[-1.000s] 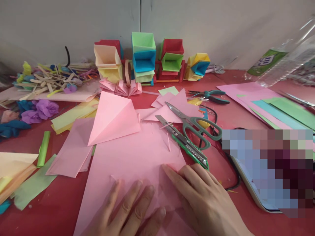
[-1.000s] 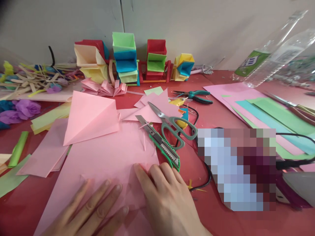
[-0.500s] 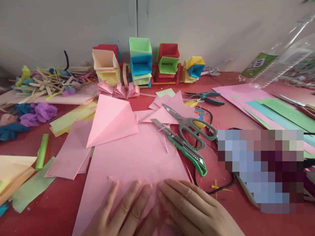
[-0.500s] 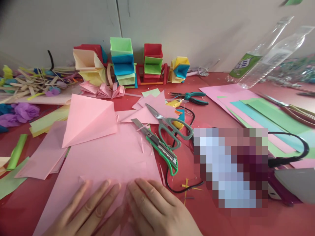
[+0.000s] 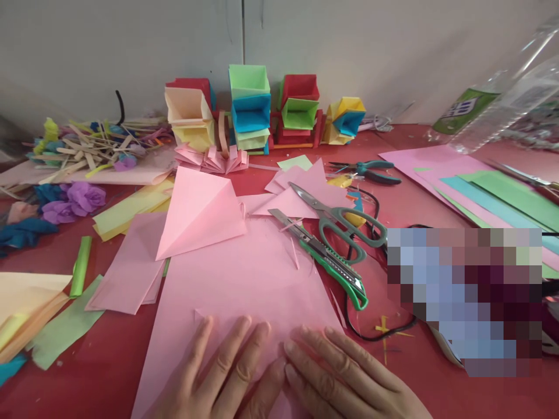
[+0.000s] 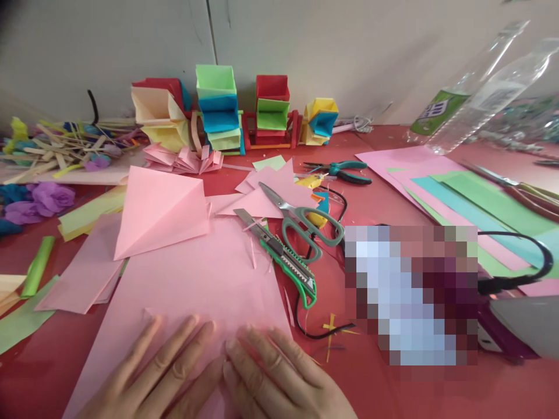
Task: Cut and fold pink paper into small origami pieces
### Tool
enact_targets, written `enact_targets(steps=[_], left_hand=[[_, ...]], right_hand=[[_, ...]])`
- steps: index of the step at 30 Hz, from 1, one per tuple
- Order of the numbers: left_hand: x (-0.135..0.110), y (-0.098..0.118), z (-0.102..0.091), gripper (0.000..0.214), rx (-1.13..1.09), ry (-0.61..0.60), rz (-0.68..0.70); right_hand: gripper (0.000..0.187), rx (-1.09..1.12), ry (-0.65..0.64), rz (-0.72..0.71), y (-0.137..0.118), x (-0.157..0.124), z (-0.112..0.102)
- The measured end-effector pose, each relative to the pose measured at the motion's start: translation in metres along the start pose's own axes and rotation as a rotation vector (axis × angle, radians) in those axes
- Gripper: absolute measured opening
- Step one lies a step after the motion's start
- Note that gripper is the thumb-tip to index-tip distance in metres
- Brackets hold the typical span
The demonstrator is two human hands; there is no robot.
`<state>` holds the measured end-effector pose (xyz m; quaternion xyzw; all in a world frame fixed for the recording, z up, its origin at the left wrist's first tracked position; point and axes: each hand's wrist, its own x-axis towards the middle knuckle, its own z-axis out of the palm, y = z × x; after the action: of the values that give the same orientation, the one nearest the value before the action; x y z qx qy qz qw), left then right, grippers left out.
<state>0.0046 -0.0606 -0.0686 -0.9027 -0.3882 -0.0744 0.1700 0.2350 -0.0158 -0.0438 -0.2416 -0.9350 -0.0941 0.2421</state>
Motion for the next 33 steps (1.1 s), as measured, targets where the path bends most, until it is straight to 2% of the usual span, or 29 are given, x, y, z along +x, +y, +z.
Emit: enact_targets(steps=[3,6,10,14,18,21,24,26,28,30,31,33], left_hand=[[0.002,-0.004,-0.006,0.046,0.031,-0.034,0.052],[0.006,-0.007,-0.010,0.044,0.061,-0.034,0.041],[0.003,-0.011,-0.015,0.044,0.114,0.007,0.118],[-0.018,-0.013,-0.019,0.042,0.186,0.039,0.073],[-0.047,-0.009,-0.024,0.049,0.255,0.031,-0.050],[-0.059,-0.006,-0.028,0.048,0.272,0.010,-0.104],[-0.060,-0.003,-0.031,0.051,0.253,0.000,-0.104],[-0.057,0.000,-0.032,0.067,0.228,0.022,-0.110],[-0.055,0.002,-0.031,0.079,0.207,0.061,-0.127],[-0.054,0.002,-0.030,0.081,0.193,0.095,-0.130],[-0.055,0.002,-0.029,0.080,0.189,0.104,-0.126],[-0.056,0.002,-0.027,0.078,0.185,0.086,-0.121]], right_hand=[[0.031,-0.032,-0.114,-0.026,0.002,0.005,-0.012],[0.029,-0.045,-0.115,0.002,0.007,0.008,-0.024],[0.027,-0.034,-0.117,0.051,0.007,0.005,-0.028],[0.027,-0.018,-0.126,0.092,0.003,0.004,-0.026],[0.029,-0.006,-0.057,0.167,-0.001,0.000,-0.022],[0.029,-0.004,-0.016,0.199,-0.005,-0.004,-0.018],[0.027,0.019,0.038,0.254,-0.018,-0.001,-0.011],[0.026,0.043,0.090,0.331,-0.035,0.006,-0.001],[0.030,0.074,0.082,0.305,-0.053,0.016,0.010],[0.034,0.085,0.089,0.202,-0.066,0.024,0.017],[0.037,0.070,0.097,0.178,-0.069,0.026,0.017],[0.040,0.026,0.052,0.220,-0.067,0.027,0.008]])
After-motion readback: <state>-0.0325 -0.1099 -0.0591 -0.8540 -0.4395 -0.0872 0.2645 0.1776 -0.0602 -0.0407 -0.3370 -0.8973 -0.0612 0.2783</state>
